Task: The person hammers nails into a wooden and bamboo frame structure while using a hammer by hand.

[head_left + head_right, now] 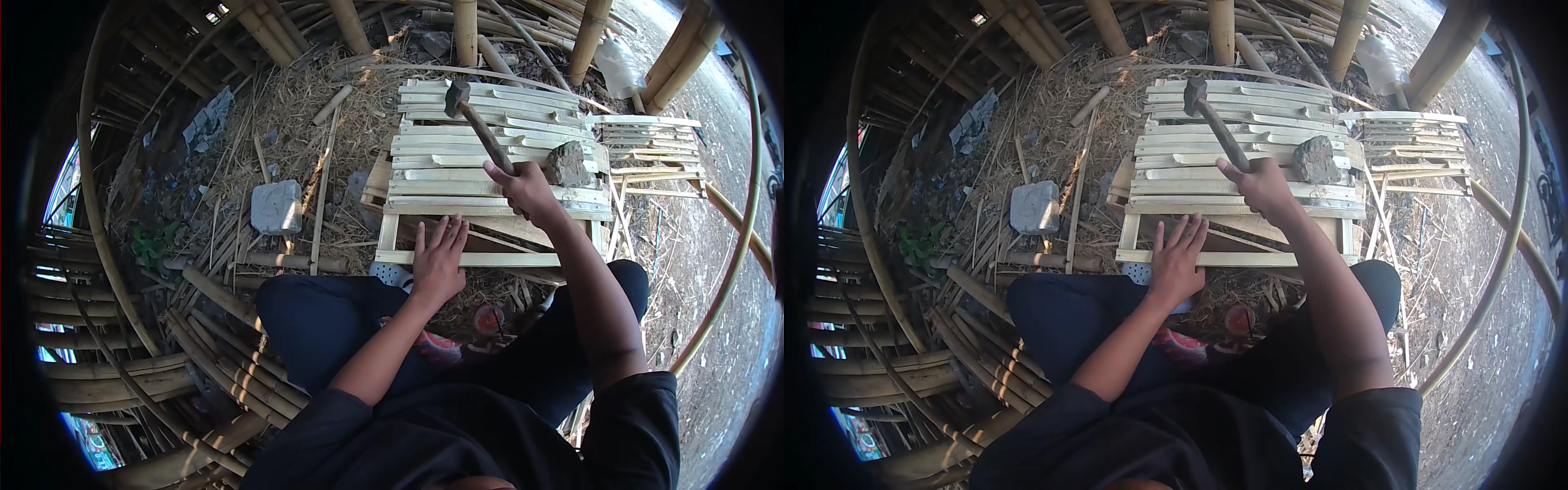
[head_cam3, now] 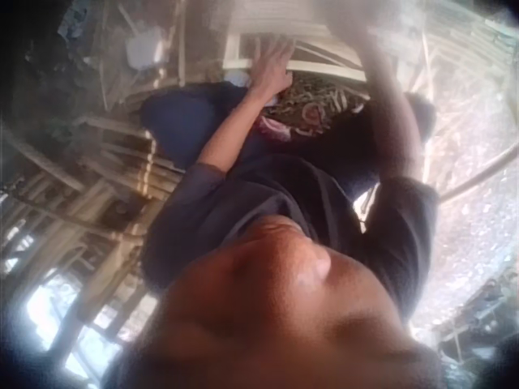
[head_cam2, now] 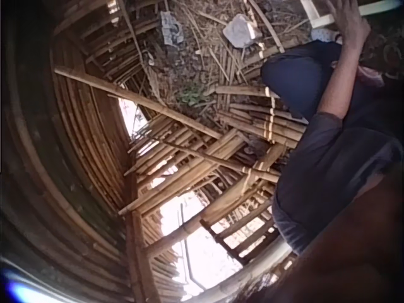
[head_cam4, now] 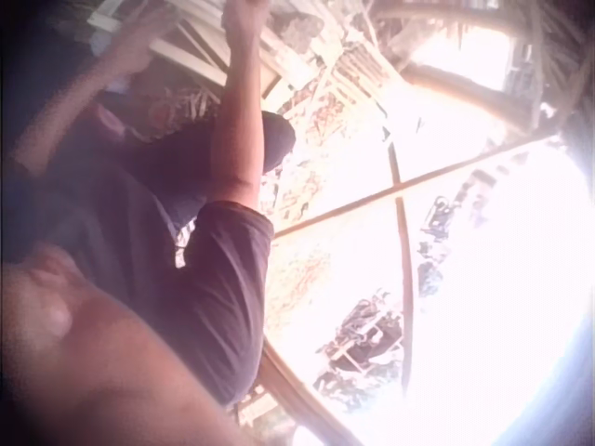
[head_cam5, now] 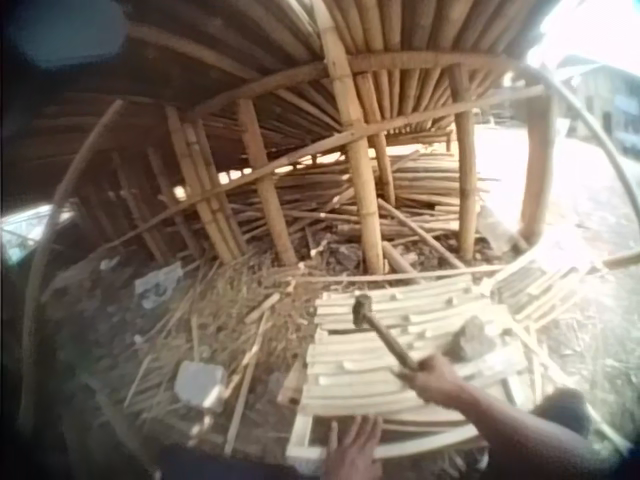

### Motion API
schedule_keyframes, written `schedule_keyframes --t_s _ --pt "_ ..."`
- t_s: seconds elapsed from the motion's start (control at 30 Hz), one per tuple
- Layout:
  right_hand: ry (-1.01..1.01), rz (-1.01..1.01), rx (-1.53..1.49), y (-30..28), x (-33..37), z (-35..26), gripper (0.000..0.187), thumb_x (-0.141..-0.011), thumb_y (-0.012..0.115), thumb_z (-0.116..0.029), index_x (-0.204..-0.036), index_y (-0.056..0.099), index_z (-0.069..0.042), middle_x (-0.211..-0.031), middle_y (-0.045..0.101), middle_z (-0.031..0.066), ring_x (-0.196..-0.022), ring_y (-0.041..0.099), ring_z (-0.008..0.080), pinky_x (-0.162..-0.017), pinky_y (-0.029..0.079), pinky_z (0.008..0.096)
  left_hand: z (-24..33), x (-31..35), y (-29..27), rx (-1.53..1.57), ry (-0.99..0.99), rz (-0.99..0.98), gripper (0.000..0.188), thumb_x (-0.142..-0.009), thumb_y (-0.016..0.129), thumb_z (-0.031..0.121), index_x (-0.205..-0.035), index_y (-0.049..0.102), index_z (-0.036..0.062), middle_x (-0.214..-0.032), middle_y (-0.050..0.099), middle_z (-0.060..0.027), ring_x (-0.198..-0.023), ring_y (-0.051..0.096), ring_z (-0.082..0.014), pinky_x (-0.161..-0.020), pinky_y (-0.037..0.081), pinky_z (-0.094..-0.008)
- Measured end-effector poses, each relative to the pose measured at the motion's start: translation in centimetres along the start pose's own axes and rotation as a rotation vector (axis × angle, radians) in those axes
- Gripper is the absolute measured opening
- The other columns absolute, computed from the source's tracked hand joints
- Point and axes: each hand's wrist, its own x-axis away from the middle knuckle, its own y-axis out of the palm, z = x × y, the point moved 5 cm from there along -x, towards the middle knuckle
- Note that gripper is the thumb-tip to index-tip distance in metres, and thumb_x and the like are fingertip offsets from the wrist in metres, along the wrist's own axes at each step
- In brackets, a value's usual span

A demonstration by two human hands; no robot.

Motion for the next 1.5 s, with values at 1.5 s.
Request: schedule_keyframes --t_s 1.5 --pt "0.030 -0.129 -0.055 1.2 8.8 0.1 0.061 -0.097 0.060 -0.057 -0.074 0.059 -0.001 -0.056 0.050 0.0042 -0.040 0.046 0.0142 -0.036 0.034 0.0336 -0.2 -1.5 0.4 -0.084 -0.050 -0.067 0.080 -0.082 0.058 0.004 -0.157 0.032 0.0147 -0.161 0.033 -0.0119 -0.150 0.032 -0.0272 -0.117 0.018 -0.0693"
